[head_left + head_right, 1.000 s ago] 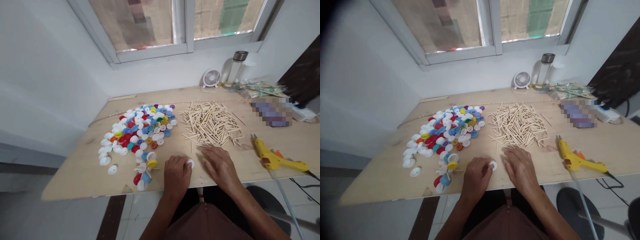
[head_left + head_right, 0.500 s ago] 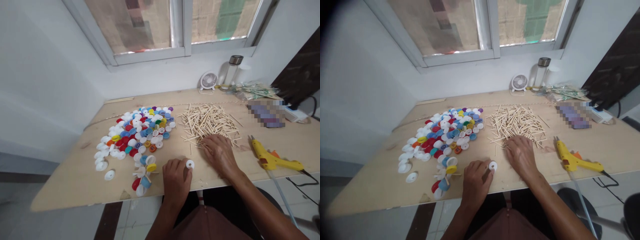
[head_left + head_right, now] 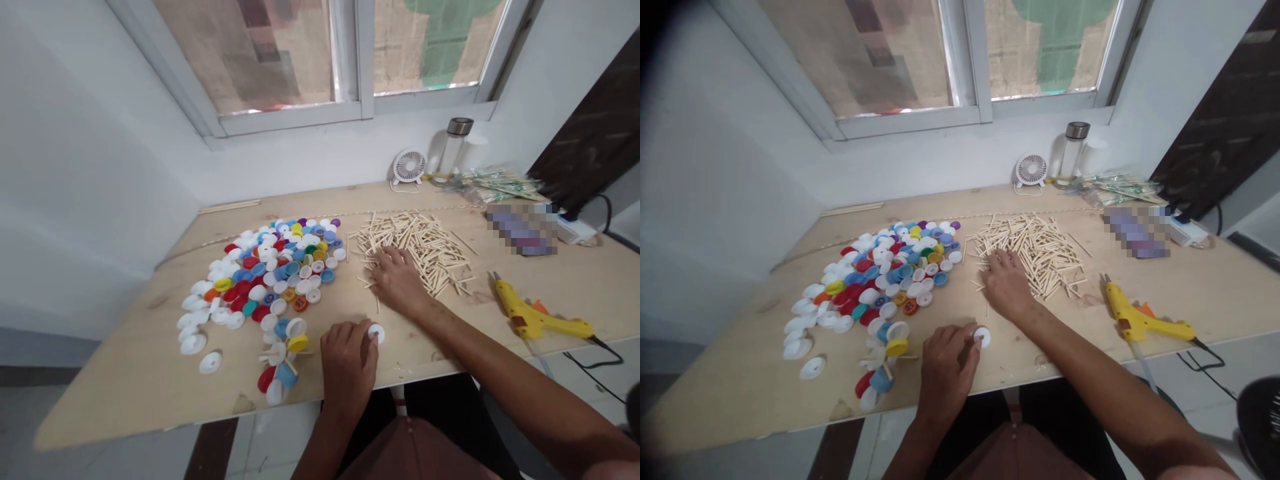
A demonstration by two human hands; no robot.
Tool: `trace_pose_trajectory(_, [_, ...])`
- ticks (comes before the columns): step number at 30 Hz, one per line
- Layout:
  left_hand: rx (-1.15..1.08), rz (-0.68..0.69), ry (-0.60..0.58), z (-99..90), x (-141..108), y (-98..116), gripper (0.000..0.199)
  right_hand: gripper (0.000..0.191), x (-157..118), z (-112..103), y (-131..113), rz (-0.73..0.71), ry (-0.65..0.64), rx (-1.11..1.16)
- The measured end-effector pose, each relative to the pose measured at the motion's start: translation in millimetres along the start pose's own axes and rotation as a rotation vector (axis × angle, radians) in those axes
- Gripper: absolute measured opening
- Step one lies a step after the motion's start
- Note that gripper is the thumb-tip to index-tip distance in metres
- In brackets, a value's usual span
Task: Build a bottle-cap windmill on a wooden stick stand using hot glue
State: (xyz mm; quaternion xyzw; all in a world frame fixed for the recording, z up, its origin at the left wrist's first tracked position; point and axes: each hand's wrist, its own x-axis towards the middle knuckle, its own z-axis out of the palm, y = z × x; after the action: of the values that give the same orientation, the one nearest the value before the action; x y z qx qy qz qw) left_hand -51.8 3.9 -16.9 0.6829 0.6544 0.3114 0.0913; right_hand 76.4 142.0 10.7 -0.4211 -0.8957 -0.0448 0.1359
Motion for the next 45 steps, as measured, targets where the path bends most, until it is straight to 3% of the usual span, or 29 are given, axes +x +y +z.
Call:
trace_pose_trajectory(5, [-0.011, -0.004, 0.028, 2.0, 2, 0, 0.024, 0.016, 8, 9, -6, -0.039, -0.049, 0.035])
trace_pose_trajectory(8, [-0.017, 0.0, 0.044, 3.2, 2, -1, 0.023, 0.013, 14, 0, -1, -0.019, -0.055, 0.077])
trace_pose_trajectory(14, [0.004, 0.02, 0.04, 4.6, 3, -5, 0.024, 0.014, 30, -38, 52, 0.117, -0.029, 0.078])
trace_pose_trajectory(20, [0.049, 0.036, 0.017, 6.6, 13, -3, 0.025, 0.016, 35, -37, 94, 0.249, -0.071, -0.025])
trace_pose_trajectory(23, [0.057, 0.07, -0.007, 9.5, 17, 0, 0.027, 0.023, 29, -33, 97, 0.188, -0.11, -0.03])
trace_pose_trajectory(27, [0.057, 0.105, -0.032, 17.3, 25, 9, 0.027, 0.038, 21, -33, 94, -0.005, -0.197, -0.002])
trace_pose_trajectory(31, [0.04, 0.121, -0.037, 24.4, 32, 17, 0.028, 0.039, 19, -32, 96, -0.099, -0.225, -0.014])
trace_pose_trajectory(39, [-0.015, 0.126, -0.082, 29.7, 40, 26, 0.03, 0.029, 30, -29, 107, -0.07, -0.144, -0.052])
trace_pose_trajectory(45, [-0.039, 0.125, -0.056, 33.2, 40, 25, 0.03, 0.03, 17, -41, 82, -0.089, -0.115, -0.066])
